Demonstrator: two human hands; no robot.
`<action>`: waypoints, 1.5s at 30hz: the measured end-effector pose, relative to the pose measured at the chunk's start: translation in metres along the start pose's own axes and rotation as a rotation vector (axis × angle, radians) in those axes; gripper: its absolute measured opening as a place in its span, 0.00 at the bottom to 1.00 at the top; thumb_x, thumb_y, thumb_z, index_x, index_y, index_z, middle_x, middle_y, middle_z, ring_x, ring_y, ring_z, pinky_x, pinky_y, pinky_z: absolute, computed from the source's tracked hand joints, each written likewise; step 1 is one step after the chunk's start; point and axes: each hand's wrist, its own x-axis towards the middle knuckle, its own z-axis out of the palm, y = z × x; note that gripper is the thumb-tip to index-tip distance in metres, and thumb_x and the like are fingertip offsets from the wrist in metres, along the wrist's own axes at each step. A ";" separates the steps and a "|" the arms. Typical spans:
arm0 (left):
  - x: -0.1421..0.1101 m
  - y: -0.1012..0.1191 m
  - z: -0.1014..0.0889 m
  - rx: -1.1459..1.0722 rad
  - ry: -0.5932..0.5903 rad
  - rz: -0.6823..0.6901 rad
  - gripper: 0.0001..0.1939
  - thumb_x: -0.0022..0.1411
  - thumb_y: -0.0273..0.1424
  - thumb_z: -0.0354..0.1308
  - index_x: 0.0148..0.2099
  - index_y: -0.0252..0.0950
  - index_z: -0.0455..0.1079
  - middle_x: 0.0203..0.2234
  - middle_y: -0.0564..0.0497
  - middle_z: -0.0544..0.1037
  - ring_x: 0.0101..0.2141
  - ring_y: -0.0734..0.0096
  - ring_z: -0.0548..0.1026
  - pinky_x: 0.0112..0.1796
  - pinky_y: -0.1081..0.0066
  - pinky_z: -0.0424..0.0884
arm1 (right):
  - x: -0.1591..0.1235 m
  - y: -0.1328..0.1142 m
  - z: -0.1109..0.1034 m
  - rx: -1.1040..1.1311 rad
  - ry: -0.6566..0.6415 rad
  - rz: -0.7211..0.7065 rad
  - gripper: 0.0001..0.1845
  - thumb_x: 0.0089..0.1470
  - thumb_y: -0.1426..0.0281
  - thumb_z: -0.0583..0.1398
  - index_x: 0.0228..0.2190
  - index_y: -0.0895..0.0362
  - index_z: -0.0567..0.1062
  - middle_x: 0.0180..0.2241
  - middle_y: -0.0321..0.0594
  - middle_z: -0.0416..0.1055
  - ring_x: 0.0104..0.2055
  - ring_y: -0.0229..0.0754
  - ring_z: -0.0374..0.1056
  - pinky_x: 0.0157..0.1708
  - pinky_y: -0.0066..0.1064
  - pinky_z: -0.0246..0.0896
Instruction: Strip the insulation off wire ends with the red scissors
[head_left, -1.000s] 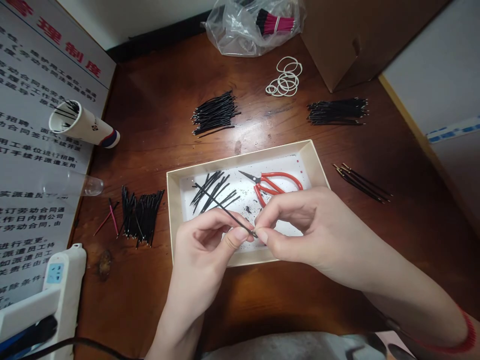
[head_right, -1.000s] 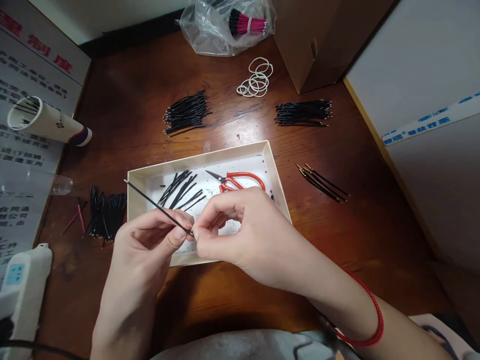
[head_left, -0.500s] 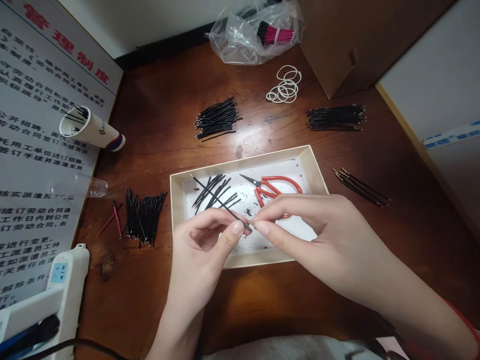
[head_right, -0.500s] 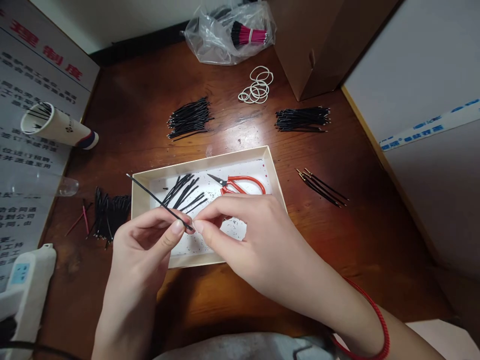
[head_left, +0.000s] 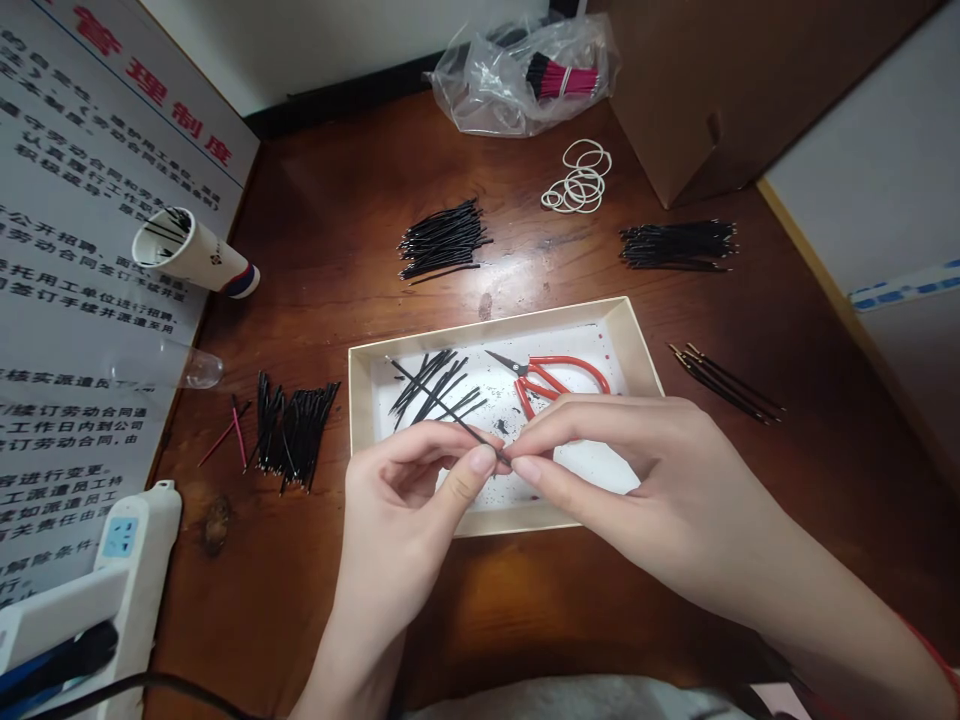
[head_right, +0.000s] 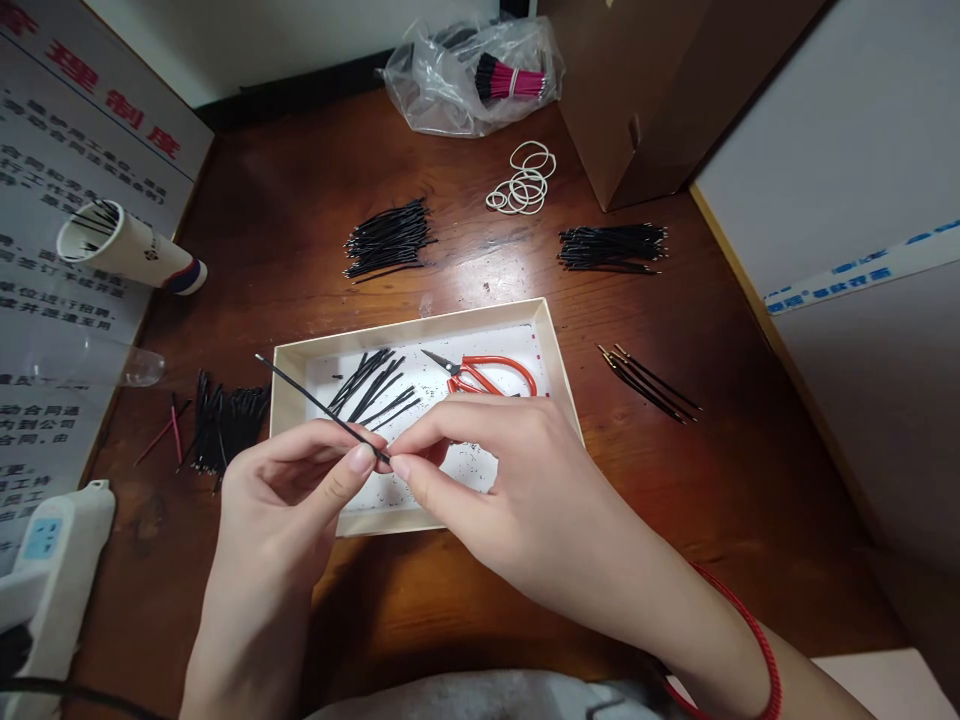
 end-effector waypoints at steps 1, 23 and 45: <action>0.000 0.000 -0.001 0.002 -0.003 0.003 0.06 0.58 0.23 0.66 0.30 0.39 0.79 0.25 0.55 0.83 0.28 0.75 0.80 0.32 0.80 0.75 | 0.000 0.000 0.000 -0.004 0.000 0.000 0.10 0.54 0.81 0.63 0.28 0.54 0.78 0.27 0.25 0.78 0.29 0.28 0.71 0.32 0.18 0.64; -0.003 -0.012 -0.004 0.603 -0.023 0.393 0.05 0.59 0.24 0.63 0.33 0.40 0.77 0.28 0.56 0.82 0.29 0.72 0.78 0.32 0.76 0.72 | -0.002 0.014 0.000 -0.294 -0.084 -0.270 0.07 0.57 0.79 0.61 0.27 0.64 0.76 0.26 0.38 0.73 0.29 0.36 0.67 0.32 0.27 0.59; -0.002 -0.017 0.002 0.553 0.101 0.348 0.02 0.59 0.28 0.65 0.36 0.40 0.77 0.31 0.54 0.83 0.33 0.70 0.79 0.36 0.73 0.71 | -0.001 0.018 0.011 -0.256 0.203 -0.370 0.08 0.56 0.80 0.61 0.27 0.59 0.73 0.25 0.34 0.72 0.29 0.34 0.66 0.34 0.27 0.63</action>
